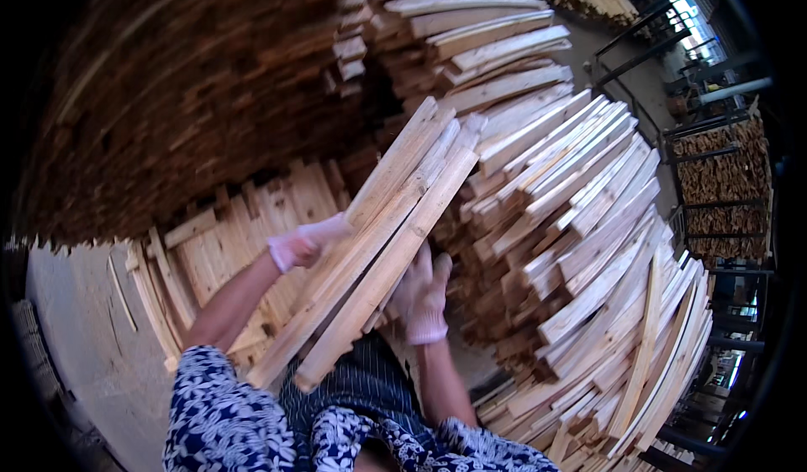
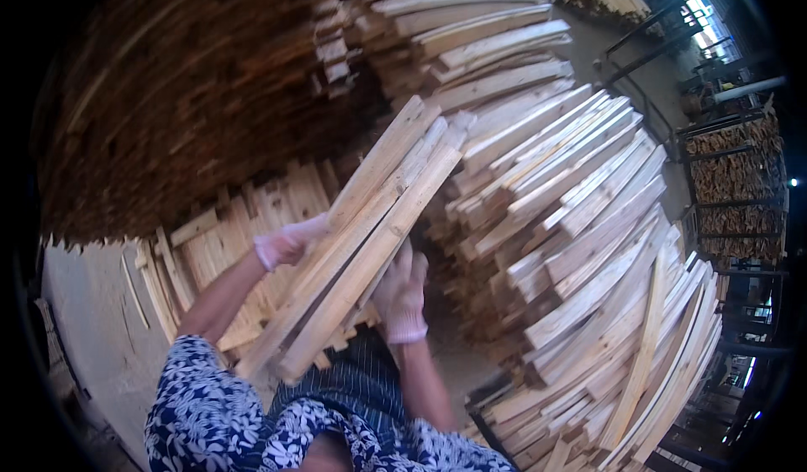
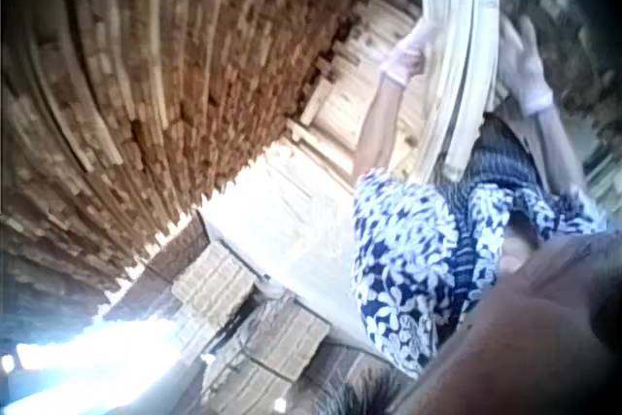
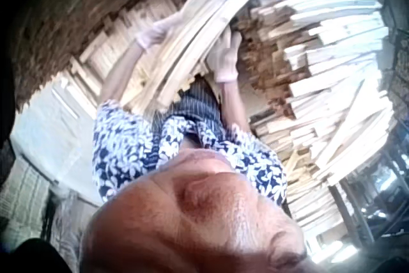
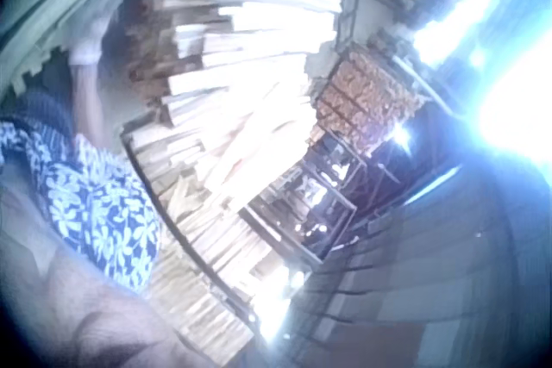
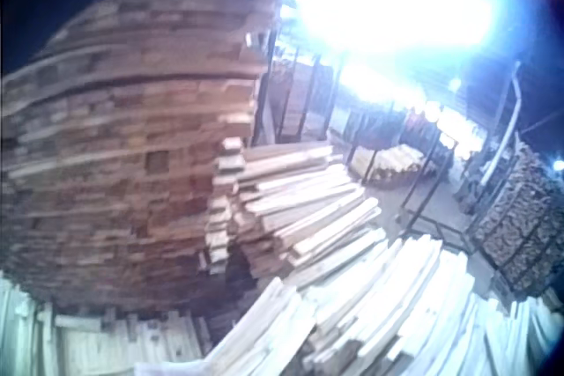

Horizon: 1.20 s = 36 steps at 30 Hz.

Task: The person repeatedly picks up bundles of wooden planks from a large pile and stacks them onto a wooden pallet. They align the planks carefully to form a neat stack, moving back and forth between the source pile and the pallet.

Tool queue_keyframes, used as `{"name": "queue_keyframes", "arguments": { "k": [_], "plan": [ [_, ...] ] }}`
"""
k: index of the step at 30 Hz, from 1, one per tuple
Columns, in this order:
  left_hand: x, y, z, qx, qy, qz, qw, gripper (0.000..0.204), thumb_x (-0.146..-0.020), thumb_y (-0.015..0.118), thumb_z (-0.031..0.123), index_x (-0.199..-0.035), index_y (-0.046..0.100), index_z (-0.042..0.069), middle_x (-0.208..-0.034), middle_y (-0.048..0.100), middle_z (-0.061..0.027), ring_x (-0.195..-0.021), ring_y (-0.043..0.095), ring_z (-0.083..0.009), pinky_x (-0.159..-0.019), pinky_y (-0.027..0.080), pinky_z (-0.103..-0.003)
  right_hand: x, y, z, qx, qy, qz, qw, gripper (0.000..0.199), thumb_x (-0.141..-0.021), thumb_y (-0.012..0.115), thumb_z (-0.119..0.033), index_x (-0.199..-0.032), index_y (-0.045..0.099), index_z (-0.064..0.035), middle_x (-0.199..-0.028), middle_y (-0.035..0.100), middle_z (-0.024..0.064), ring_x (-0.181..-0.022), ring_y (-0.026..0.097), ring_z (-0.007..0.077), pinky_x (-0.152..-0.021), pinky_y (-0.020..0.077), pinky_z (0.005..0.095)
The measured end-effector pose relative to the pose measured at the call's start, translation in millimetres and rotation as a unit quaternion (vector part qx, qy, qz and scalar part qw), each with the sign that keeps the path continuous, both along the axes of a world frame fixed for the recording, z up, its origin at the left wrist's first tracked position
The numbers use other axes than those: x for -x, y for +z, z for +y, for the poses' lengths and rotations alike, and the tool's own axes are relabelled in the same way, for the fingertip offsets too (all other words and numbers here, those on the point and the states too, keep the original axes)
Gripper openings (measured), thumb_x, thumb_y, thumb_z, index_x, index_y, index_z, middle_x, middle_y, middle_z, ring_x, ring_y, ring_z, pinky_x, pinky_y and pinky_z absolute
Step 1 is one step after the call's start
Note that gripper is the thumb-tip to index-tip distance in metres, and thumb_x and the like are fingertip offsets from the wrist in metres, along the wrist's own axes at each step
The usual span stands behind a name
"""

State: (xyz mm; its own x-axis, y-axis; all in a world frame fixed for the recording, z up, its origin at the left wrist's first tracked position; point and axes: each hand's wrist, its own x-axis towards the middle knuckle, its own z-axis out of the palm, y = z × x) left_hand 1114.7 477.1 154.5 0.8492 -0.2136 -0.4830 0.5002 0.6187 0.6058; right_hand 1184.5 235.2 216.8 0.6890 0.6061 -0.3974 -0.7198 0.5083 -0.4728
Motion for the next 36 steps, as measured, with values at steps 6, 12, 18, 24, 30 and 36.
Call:
{"name": "queue_keyframes", "arguments": {
  "k": [6,12,18,24,30,36],
  "plan": [
    [80,-42,-49,-0.089,0.069,-0.009,0.994,0.104,-0.084,0.086,0.023,-0.162,0.020,0.006,-0.151,0.049,-0.0120,-0.137,0.048,-0.0205,-0.114,0.042,-0.035,51,-35,32,0.341,0.074,-0.140,0.927,0.095,-0.086,0.083,-0.015,-0.159,0.022,-0.0067,-0.139,0.053,0.0142,-0.120,0.059,0.0244,-0.101,0.0518,0.0370],
    [241,-1,-47,-0.010,0.226,0.066,0.972,0.096,-0.086,0.081,0.014,-0.161,0.022,0.005,-0.145,0.053,-0.0120,-0.131,0.053,-0.0221,-0.111,0.046,-0.038,179,-42,70,0.313,0.175,-0.140,0.923,0.097,-0.086,0.083,-0.019,-0.160,0.021,-0.0042,-0.140,0.055,0.0163,-0.122,0.059,0.0255,-0.104,0.0497,0.0371],
    [400,-18,-8,-0.086,0.434,0.131,0.887,0.092,-0.091,0.075,0.010,-0.163,0.018,0.006,-0.140,0.057,-0.0122,-0.124,0.058,-0.0200,-0.106,0.050,-0.034,296,-73,156,0.336,0.359,-0.338,0.802,0.103,-0.086,0.081,-0.039,-0.160,0.022,0.0018,-0.143,0.055,0.0223,-0.129,0.056,0.0294,-0.109,0.0435,0.0349],
    [421,-59,76,-0.408,0.409,0.281,0.766,0.081,-0.089,0.064,0.011,-0.161,0.027,0.004,-0.148,0.052,-0.0213,-0.134,0.054,-0.0287,-0.111,0.043,-0.036,321,-118,239,0.340,0.440,-0.357,0.751,0.083,-0.092,0.073,-0.040,-0.152,0.037,0.0048,-0.132,0.063,0.0223,-0.119,0.061,0.0318,-0.104,0.0463,0.0375],
    [463,-89,65,-0.453,0.343,0.338,0.750,0.078,-0.083,0.061,0.012,-0.157,0.037,0.008,-0.147,0.050,-0.0285,-0.134,0.054,-0.0382,-0.113,0.043,-0.042,276,-121,169,0.388,0.424,-0.385,0.722,0.066,-0.094,0.071,-0.036,-0.144,0.050,0.0016,-0.129,0.065,0.0231,-0.116,0.063,0.0312,-0.102,0.0470,0.0394],
    [449,-53,18,-0.566,0.422,0.303,0.640,0.076,-0.082,0.062,0.008,-0.155,0.040,0.013,-0.130,0.046,-0.0273,-0.121,0.052,-0.0438,-0.110,0.043,-0.048,208,-179,90,0.652,0.391,-0.465,0.454,0.072,-0.095,0.067,-0.042,-0.151,0.042,-0.0046,-0.139,0.054,0.0275,-0.124,0.057,0.0429,-0.106,0.0466,0.0491]
  ]
}}
